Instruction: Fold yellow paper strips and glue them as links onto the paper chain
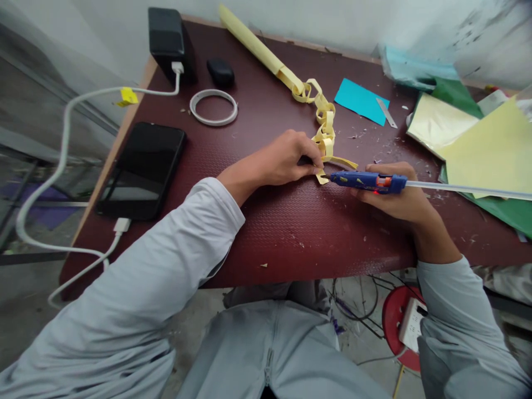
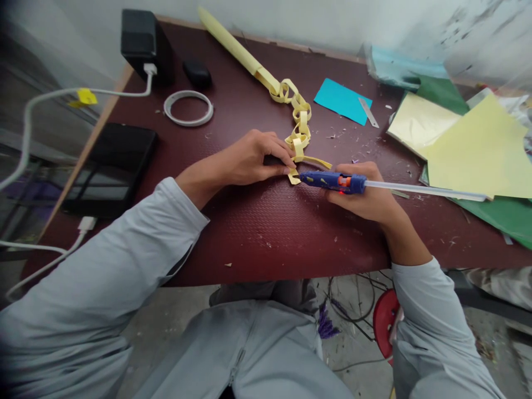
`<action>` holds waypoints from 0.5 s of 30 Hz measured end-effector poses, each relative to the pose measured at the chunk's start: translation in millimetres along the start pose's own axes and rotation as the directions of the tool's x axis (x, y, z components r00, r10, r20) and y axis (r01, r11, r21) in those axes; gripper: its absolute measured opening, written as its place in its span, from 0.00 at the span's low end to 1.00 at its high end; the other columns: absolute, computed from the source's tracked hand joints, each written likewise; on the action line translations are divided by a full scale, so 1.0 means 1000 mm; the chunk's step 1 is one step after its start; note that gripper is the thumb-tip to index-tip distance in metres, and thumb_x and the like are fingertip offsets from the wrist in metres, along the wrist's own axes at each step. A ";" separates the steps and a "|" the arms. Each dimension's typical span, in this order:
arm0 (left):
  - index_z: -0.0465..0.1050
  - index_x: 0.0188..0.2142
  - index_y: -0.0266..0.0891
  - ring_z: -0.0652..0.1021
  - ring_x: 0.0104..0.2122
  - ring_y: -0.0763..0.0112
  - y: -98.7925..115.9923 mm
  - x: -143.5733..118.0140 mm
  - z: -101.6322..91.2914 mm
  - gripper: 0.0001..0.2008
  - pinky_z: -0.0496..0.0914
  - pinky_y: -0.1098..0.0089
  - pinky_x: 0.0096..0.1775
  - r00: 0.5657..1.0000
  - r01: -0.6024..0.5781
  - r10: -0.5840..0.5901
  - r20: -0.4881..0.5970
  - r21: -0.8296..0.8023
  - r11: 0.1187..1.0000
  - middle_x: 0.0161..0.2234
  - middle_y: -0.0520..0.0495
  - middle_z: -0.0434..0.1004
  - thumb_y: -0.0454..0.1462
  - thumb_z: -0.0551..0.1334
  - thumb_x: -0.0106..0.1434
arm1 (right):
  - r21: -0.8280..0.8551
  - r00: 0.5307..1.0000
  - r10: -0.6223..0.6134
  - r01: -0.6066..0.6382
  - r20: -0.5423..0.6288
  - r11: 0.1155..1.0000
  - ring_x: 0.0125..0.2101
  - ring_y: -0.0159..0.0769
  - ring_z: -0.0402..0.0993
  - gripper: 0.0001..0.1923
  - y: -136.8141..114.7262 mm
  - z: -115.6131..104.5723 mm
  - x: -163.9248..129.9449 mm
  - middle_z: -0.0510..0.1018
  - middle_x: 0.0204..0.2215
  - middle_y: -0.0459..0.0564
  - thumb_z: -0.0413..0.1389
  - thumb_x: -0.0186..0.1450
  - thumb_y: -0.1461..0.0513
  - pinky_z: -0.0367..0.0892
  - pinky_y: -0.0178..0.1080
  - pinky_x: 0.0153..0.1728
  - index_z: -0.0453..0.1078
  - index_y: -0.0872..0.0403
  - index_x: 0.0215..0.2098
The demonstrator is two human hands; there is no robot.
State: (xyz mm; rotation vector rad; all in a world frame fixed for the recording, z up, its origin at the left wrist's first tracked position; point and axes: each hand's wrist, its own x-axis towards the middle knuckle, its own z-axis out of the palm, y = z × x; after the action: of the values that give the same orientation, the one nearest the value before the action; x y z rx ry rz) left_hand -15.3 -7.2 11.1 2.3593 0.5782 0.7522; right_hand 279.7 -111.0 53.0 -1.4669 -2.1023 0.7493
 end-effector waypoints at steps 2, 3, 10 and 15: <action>0.89 0.44 0.43 0.86 0.50 0.56 -0.001 0.000 0.001 0.09 0.77 0.59 0.57 1.000 -0.003 0.003 -0.004 -0.002 1.000 0.44 0.42 0.89 0.43 0.71 0.71 | -0.003 0.999 -0.033 0.033 0.028 0.999 0.26 0.36 0.59 0.13 -0.003 0.000 0.001 0.69 0.24 0.44 0.71 0.64 0.55 0.60 0.42 0.30 0.72 0.48 0.30; 0.89 0.44 0.43 0.85 0.50 0.56 -0.001 0.000 0.001 0.08 0.77 0.59 0.57 1.000 -0.003 0.003 -0.005 -0.003 1.000 0.44 0.42 0.89 0.42 0.71 0.70 | -0.007 0.998 -0.050 0.051 0.043 0.999 0.26 0.35 0.59 0.13 -0.004 0.000 0.001 0.68 0.24 0.44 0.70 0.65 0.55 0.60 0.42 0.30 0.72 0.48 0.30; 0.89 0.42 0.40 0.85 0.49 0.58 -0.001 0.000 0.001 0.06 0.77 0.60 0.57 1.000 0.004 -0.004 0.002 0.010 1.000 0.46 0.41 0.90 0.38 0.71 0.70 | -0.074 0.994 -0.074 0.080 0.082 0.994 0.25 0.34 0.53 0.23 -0.006 -0.008 -0.006 0.60 0.22 0.43 0.71 0.63 0.56 0.53 0.41 0.28 0.59 0.49 0.25; 0.89 0.43 0.41 0.86 0.48 0.59 -0.002 0.001 0.002 0.05 0.77 0.58 0.58 1.000 -0.002 0.002 0.000 0.021 1.000 0.47 0.41 0.90 0.36 0.71 0.69 | -0.219 0.992 -0.125 0.120 -0.009 0.968 0.24 0.36 0.58 0.18 0.005 -0.037 -0.034 0.65 0.25 0.43 0.70 0.64 0.59 0.53 0.44 0.28 0.64 0.48 0.29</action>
State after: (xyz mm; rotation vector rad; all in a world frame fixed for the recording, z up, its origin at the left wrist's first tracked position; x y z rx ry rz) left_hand -13.7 -6.1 9.1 2.3797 0.5866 0.7502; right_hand 318.6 -135.3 75.0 -1.4302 -2.2927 0.4649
